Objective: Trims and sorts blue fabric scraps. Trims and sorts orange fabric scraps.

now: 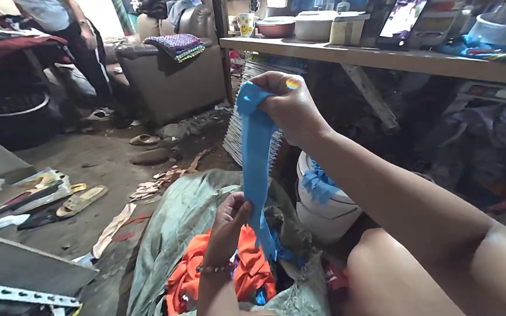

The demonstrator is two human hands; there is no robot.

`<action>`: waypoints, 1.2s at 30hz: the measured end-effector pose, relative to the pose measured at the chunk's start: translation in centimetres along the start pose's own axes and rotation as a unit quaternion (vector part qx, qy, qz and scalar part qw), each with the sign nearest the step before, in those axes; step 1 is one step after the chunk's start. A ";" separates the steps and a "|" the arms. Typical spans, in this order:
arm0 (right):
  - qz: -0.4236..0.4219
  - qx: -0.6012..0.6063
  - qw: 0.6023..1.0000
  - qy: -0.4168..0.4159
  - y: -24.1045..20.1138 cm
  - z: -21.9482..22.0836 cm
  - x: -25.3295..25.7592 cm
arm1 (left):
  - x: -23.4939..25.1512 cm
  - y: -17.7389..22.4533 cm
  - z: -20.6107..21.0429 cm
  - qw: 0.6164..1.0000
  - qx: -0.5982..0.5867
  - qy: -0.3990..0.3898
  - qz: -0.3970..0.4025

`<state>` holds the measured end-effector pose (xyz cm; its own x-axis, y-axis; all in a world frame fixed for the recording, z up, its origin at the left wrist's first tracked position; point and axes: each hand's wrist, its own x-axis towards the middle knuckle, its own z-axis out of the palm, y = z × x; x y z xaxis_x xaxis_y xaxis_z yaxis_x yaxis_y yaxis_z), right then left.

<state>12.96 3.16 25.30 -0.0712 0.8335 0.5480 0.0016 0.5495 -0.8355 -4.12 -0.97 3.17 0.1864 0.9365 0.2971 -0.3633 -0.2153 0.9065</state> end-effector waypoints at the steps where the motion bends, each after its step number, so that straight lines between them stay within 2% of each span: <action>1: -0.003 0.001 1.000 0.005 0.0 0.0 0.0 | 0.0 -0.1 -0.2 1.000 0.012 -0.019 0.004; 5: -0.008 -0.008 1.000 0.007 -0.5 0.2 -0.1 | -0.2 -0.2 0.1 0.999 0.027 -0.023 -0.027; 10: -0.023 -0.034 0.999 0.002 -0.4 0.5 0.4 | -0.3 -0.5 -0.5 0.999 0.043 -0.026 0.007; 15: -0.044 -0.067 0.997 0.004 -0.9 0.8 0.7 | -0.9 0.3 -0.1 0.999 -0.002 0.053 -0.006; 17: -0.047 -0.076 0.996 0.004 -1.0 0.8 0.8 | -1.0 0.3 -0.5 0.998 -0.004 0.055 0.014; 20: -0.038 -0.068 0.997 0.014 -1.0 0.9 1.0 | -1.0 0.2 -1.1 0.998 -0.006 0.049 0.042; 23: -0.026 -0.053 0.998 0.013 -1.1 1.0 0.8 | -1.0 0.4 -1.2 0.999 0.019 0.011 0.034; 28: -0.030 -0.039 0.999 0.004 -1.2 1.2 0.7 | -1.0 -0.1 -1.0 1.000 0.003 0.013 0.021; 31: -0.025 -0.036 0.999 0.001 -1.5 1.3 0.6 | -1.0 -0.1 -0.8 0.999 0.011 0.048 0.016; 36: -0.033 -0.019 0.999 -0.025 -1.8 1.7 0.4 | -0.6 -0.5 -0.5 0.994 0.053 0.079 0.052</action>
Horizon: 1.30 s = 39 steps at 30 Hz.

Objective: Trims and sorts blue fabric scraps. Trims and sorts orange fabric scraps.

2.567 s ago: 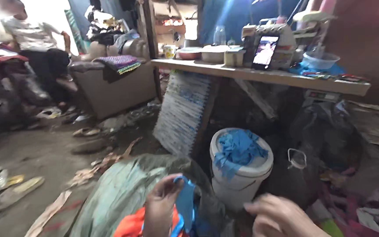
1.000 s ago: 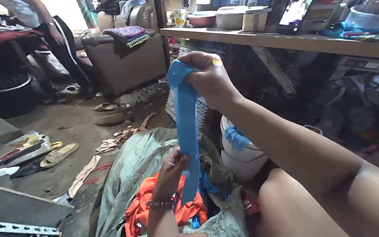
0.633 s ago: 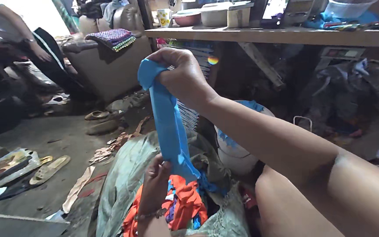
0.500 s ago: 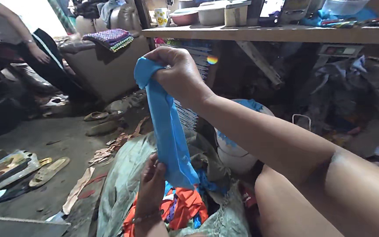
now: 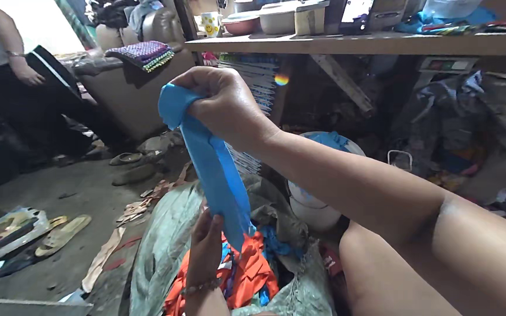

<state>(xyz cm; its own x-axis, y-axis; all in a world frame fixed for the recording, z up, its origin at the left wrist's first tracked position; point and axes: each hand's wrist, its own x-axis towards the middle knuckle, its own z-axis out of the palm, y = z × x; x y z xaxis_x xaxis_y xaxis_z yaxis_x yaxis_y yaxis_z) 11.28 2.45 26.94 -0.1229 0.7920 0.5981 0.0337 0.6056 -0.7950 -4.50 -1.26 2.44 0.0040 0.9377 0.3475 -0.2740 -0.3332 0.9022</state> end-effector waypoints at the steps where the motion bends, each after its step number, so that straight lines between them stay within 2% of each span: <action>1: -0.003 0.001 1.000 -0.005 -0.1 0.1 0.0 | 0.1 0.0 0.1 1.000 0.008 -0.004 0.003; 7: -0.010 -0.015 1.000 -0.004 0.0 -0.3 0.2 | 0.1 0.3 0.5 0.999 -0.027 -0.004 0.020; 12: 0.014 -0.003 1.000 -0.016 0.3 -0.7 0.4 | 0.2 0.2 0.2 0.992 -0.100 -0.078 0.012; 15: 0.023 0.011 0.999 -0.024 0.2 -0.6 0.3 | 0.4 -0.1 0.3 0.989 -0.142 -0.040 0.003; 20: 0.023 -0.008 0.998 -0.051 -0.1 -0.5 0.1 | 1.5 1.5 1.0 0.992 -0.107 -0.071 -0.014; 25: 0.042 -0.058 0.997 -0.042 0.8 -1.2 -0.1 | 0.9 2.3 1.8 0.995 -0.089 0.025 0.038; 27: 0.049 -0.054 0.997 -0.031 1.5 -1.4 0.0 | 0.8 2.3 1.3 0.993 -0.120 0.005 0.019; 29: 0.058 -0.045 0.997 -0.031 1.8 -1.4 -0.1 | 0.7 2.2 0.7 0.986 -0.163 -0.047 0.000; 31: 0.065 -0.027 0.997 -0.035 1.9 -1.4 -0.1 | 0.8 1.9 0.3 0.979 -0.174 -0.104 0.005; 32: 0.071 -0.012 0.997 -0.038 2.0 -1.3 -0.1 | 0.9 1.8 0.3 0.981 -0.159 -0.108 0.006; 39: 0.169 0.113 0.974 -0.102 1.5 -0.8 -1.3 | 0.9 2.7 2.1 0.995 -0.095 0.014 0.011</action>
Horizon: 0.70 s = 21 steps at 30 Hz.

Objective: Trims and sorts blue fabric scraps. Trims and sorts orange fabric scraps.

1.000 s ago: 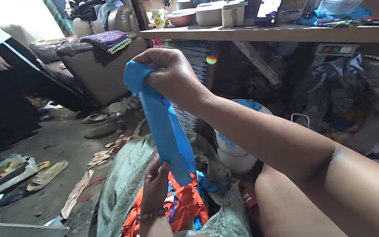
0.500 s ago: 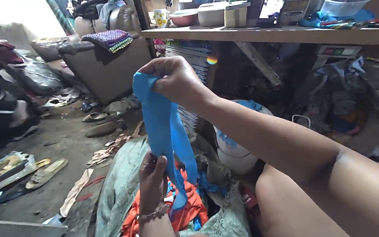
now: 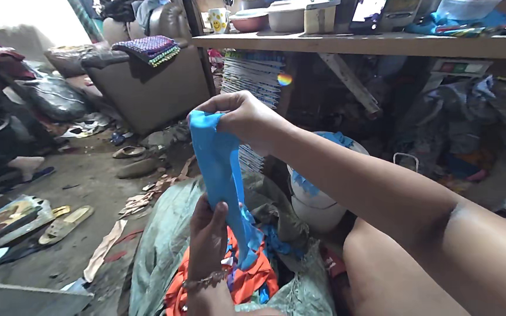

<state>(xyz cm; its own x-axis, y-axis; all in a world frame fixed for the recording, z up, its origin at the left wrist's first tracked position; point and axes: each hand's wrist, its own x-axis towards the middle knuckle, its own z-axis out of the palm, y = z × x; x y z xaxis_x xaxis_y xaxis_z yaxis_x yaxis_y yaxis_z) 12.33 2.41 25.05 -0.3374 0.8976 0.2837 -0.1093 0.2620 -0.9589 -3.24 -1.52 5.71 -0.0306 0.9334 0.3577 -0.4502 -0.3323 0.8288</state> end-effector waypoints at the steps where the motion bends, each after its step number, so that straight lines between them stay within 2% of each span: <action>1: 0.014 0.017 1.000 -0.010 0.1 0.1 -0.1 | 0.1 -0.1 0.1 1.000 0.025 0.012 0.002; 8: 0.028 0.022 0.996 -0.077 0.1 0.1 -0.4 | 0.5 -1.1 -0.1 0.981 0.191 0.021 0.038; 12: 0.017 0.025 0.996 -0.083 -0.3 0.2 -0.5 | 0.3 -1.8 -0.8 0.976 0.205 -0.035 0.069; 16: -0.002 0.028 0.998 -0.053 -1.0 0.2 -0.3 | 0.5 -2.6 -1.8 0.977 0.175 -0.124 0.006; 21: -0.033 0.046 0.998 -0.026 -2.5 -0.4 0.4 | 0.3 -3.0 -1.7 0.969 0.199 -0.112 -0.092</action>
<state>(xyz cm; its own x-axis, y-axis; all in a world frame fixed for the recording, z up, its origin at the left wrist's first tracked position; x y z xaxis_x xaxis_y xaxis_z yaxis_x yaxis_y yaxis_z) 12.86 2.29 27.55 -0.3739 0.8596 0.3483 -0.2176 0.2838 -0.9339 -3.43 0.00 2.65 0.2323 0.9439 0.2346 -0.0479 -0.2298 0.9721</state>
